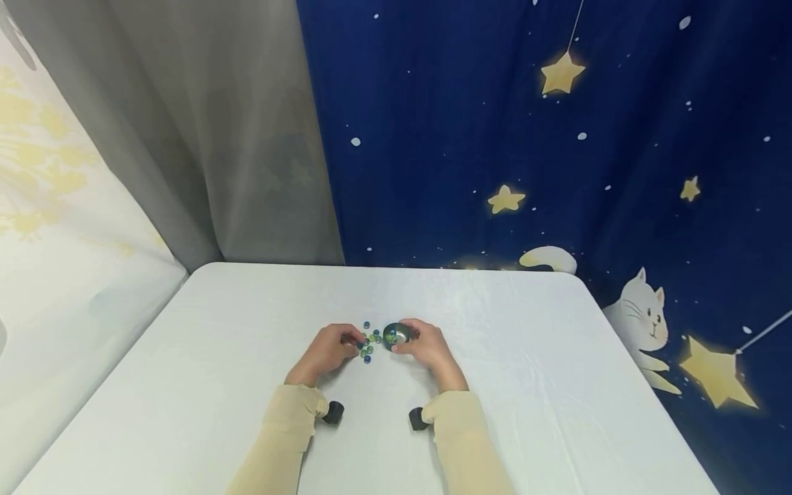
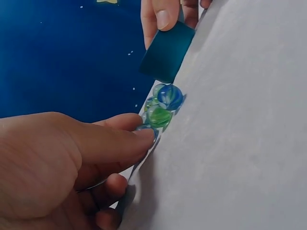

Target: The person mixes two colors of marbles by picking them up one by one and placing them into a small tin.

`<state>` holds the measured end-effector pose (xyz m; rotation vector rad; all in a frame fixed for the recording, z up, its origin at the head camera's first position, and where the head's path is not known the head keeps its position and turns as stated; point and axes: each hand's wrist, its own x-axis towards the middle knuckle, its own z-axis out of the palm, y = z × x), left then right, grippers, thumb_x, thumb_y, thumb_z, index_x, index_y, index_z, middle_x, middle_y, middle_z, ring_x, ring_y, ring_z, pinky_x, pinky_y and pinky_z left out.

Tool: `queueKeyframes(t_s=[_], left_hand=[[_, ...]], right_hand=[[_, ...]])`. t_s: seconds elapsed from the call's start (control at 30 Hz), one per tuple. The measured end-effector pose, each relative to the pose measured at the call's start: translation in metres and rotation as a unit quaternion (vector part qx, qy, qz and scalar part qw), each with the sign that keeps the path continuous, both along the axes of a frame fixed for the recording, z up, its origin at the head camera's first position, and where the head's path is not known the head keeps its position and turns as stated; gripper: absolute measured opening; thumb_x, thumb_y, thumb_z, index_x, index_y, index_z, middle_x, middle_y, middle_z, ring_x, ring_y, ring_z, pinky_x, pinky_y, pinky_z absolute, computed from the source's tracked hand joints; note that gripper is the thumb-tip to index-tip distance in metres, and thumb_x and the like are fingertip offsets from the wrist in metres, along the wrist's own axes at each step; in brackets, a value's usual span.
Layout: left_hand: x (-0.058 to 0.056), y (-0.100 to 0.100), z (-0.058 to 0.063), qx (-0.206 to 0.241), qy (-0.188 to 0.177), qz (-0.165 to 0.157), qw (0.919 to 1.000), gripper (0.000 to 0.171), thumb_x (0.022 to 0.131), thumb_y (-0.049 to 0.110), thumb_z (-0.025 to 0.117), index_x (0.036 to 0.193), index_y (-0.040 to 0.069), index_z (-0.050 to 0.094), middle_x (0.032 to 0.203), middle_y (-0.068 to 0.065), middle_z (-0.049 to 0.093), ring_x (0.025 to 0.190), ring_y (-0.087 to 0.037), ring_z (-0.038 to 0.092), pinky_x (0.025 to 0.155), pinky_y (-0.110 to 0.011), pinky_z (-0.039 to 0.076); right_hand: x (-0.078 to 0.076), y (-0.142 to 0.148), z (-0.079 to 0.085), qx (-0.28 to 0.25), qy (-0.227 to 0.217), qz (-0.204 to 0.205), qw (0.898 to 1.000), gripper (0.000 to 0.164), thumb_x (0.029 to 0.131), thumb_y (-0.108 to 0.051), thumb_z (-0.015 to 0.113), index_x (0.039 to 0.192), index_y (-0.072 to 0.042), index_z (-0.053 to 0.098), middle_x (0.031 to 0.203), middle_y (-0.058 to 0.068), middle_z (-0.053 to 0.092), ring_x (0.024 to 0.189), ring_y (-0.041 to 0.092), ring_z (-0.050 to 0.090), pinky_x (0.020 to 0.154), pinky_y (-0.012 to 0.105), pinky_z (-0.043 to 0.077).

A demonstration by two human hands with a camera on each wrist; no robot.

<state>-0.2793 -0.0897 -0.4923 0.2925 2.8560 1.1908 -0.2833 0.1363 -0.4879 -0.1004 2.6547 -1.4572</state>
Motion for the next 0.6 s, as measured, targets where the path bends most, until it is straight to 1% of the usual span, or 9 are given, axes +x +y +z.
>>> queueKeyframes(t_s=[0.1,0.2,0.3,0.6], left_hand=[[-0.0008,0.0013,-0.0021,-0.01,0.007,0.006,0.9999,0.019,0.08,0.003,0.075,0.09,0.019,0.071,0.086,0.006,0.063,0.089,-0.017,0.059,0.088,-0.041,0.045],[-0.0012,0.002,-0.0021,-0.014,0.011,0.011,0.9998,0.019,0.079,0.003,0.075,0.089,0.018,0.07,0.082,0.006,0.061,0.084,-0.016,0.057,0.084,-0.04,0.046],[-0.0011,0.0022,-0.0008,-0.014,0.014,0.014,0.9997,0.018,0.078,0.003,0.076,0.088,0.017,0.07,0.081,0.006,0.061,0.082,-0.015,0.056,0.081,-0.04,0.045],[-0.0022,0.0026,0.0012,-0.017,0.006,0.023,0.9996,0.018,0.077,0.004,0.078,0.085,0.017,0.069,0.077,0.005,0.058,0.076,-0.014,0.054,0.077,-0.038,0.044]], right_hand=[[0.0002,-0.0004,-0.0004,-0.002,0.0,-0.001,1.0,0.056,0.073,-0.017,0.082,0.127,-0.015,0.064,0.129,0.012,0.06,0.122,0.036,0.052,0.1,0.059,0.035],[-0.0002,-0.0004,-0.0006,0.0,0.001,-0.002,1.0,0.056,0.073,-0.018,0.082,0.126,-0.015,0.064,0.129,0.012,0.06,0.122,0.036,0.052,0.1,0.059,0.035],[-0.001,-0.0005,-0.0004,0.001,0.0,-0.002,1.0,0.056,0.073,-0.018,0.082,0.126,-0.015,0.064,0.129,0.012,0.06,0.122,0.036,0.052,0.1,0.059,0.035],[-0.002,-0.0006,0.0014,-0.001,-0.006,-0.003,1.0,0.056,0.073,-0.016,0.082,0.126,-0.015,0.064,0.129,0.011,0.061,0.122,0.035,0.052,0.1,0.058,0.035]])
